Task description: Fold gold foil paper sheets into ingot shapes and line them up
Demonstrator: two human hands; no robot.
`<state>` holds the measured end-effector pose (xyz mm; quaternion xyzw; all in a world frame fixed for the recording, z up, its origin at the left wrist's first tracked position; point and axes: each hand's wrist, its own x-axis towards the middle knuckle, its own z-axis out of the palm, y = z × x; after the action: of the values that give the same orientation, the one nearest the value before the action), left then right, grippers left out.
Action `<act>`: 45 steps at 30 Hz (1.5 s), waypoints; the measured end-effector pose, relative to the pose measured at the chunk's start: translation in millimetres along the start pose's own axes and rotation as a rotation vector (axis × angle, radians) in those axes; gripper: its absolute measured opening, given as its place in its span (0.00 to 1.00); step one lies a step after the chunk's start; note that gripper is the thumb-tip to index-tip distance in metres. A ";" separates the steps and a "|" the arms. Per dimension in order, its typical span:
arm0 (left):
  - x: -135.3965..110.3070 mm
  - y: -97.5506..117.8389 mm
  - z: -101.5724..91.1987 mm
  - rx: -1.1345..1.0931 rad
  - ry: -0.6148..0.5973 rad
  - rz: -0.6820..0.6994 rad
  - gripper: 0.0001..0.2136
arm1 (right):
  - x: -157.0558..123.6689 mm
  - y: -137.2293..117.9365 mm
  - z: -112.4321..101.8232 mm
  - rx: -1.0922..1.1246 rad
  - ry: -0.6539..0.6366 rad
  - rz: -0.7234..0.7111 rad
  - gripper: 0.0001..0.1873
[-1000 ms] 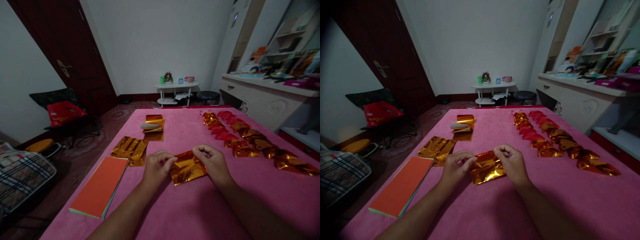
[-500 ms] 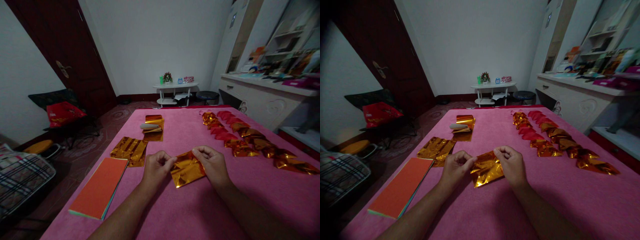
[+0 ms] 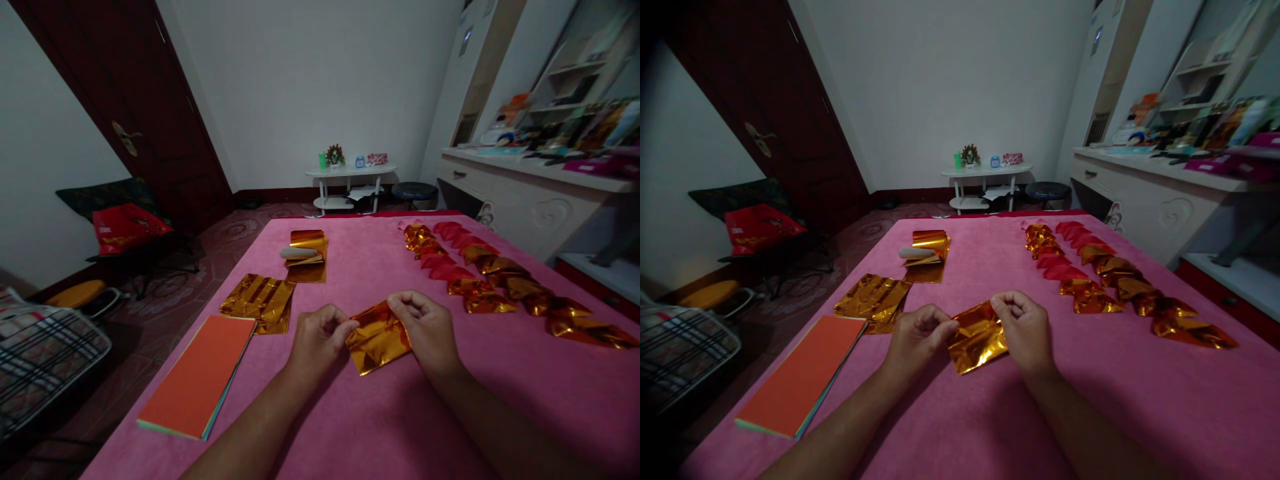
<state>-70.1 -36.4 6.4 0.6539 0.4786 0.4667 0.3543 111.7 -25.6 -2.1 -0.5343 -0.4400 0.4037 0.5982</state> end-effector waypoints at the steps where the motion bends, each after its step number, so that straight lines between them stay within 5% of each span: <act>1: -0.3 -1.0 0.7 -0.017 -0.004 -0.012 0.10 | 0.1 -0.1 -0.2 0.000 0.010 -0.006 0.15; 9: 0.1 1.5 1.2 -0.046 0.062 -0.035 0.07 | 7.7 3.2 -4.4 0.010 0.037 -0.001 0.15; 25: 3.8 4.2 -4.4 0.028 0.106 0.157 0.07 | 10.0 6.4 -7.0 0.040 0.002 0.021 0.14; 34: 4.3 2.8 -2.3 -0.023 0.113 -0.028 0.09 | 7.2 2.3 -4.7 0.047 -0.003 0.027 0.15; 40: 7.4 -5.9 -0.5 -0.016 0.133 -0.114 0.09 | 8.4 1.9 -2.7 -0.163 0.001 -0.038 0.14; 45: 14.0 -20.5 2.4 0.079 0.139 -0.147 0.09 | 17.6 8.7 -5.8 -0.600 -0.002 -0.105 0.12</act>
<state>-72.4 -17.1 -9.2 0.5964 0.5669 0.4646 0.3274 122.2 -9.5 -9.3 -0.6634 -0.5671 0.2248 0.4333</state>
